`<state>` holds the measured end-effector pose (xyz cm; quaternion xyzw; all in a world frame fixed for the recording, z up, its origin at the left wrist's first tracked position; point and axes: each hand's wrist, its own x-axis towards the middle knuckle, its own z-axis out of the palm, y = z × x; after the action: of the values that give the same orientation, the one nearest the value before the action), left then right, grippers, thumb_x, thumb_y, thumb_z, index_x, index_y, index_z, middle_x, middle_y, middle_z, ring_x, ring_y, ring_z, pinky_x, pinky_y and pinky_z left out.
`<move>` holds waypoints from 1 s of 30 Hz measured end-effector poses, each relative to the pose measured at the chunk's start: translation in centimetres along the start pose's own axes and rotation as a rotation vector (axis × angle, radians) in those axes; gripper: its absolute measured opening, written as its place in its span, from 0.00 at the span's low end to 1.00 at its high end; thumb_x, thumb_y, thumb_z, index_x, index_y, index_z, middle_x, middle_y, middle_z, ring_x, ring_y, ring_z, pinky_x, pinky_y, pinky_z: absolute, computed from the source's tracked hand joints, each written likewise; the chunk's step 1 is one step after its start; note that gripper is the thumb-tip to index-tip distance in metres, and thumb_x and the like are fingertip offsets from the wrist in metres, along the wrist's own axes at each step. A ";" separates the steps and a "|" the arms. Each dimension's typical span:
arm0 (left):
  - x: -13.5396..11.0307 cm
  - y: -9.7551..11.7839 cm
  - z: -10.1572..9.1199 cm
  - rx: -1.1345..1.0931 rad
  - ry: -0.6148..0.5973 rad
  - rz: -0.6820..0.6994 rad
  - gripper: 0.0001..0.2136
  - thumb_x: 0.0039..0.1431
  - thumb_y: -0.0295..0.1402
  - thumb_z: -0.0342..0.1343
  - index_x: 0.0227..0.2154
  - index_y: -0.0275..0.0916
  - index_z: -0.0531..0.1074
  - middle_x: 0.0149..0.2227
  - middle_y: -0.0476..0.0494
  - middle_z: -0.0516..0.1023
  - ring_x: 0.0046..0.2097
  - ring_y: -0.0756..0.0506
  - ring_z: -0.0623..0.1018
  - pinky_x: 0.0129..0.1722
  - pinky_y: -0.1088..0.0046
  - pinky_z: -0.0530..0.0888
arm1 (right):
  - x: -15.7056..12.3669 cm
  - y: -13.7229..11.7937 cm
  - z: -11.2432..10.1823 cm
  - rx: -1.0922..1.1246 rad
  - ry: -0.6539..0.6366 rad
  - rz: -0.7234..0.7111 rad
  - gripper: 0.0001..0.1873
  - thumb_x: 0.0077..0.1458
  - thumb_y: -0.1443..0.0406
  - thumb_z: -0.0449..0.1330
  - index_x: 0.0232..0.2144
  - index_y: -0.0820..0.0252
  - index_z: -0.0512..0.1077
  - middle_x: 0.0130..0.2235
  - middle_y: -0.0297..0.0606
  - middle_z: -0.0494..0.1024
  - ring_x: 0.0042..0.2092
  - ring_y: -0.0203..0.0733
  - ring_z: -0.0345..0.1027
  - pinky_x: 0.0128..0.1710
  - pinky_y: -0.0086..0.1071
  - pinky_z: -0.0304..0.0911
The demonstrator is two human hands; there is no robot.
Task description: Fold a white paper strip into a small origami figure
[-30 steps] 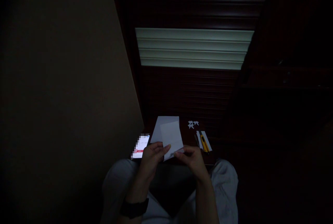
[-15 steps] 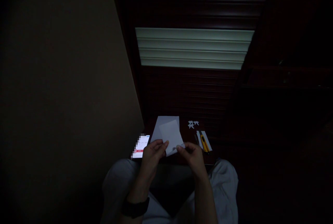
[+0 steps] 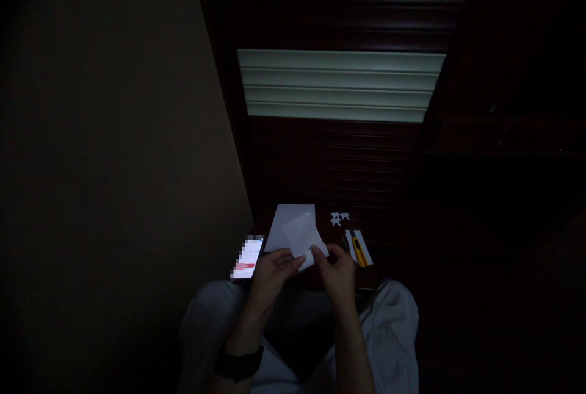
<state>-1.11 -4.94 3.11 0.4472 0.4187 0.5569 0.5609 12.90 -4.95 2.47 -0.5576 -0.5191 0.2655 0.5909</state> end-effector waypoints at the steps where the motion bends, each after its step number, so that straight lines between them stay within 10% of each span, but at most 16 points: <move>1: 0.1 -0.1 0.0 0.002 0.014 0.010 0.16 0.38 0.36 0.64 0.31 0.32 0.75 0.32 0.36 0.79 0.35 0.41 0.78 0.33 0.69 0.74 | 0.0 -0.1 0.0 -0.003 0.009 -0.002 0.17 0.45 0.54 0.59 0.24 0.63 0.73 0.23 0.35 0.74 0.26 0.39 0.65 0.26 0.29 0.59; 30: -0.6 -0.8 2.2 -0.070 0.212 0.121 0.16 0.45 0.35 0.61 0.39 0.34 0.74 0.41 0.37 0.77 0.43 0.40 0.76 0.41 0.66 0.74 | -0.9 -0.8 1.0 0.112 0.274 0.053 0.17 0.43 0.55 0.62 0.25 0.65 0.72 0.25 0.37 0.75 0.28 0.40 0.66 0.29 0.30 0.61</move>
<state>1.17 -5.64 2.86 0.3903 0.4285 0.6480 0.4941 11.53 -5.56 2.76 -0.5684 -0.4030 0.2310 0.6790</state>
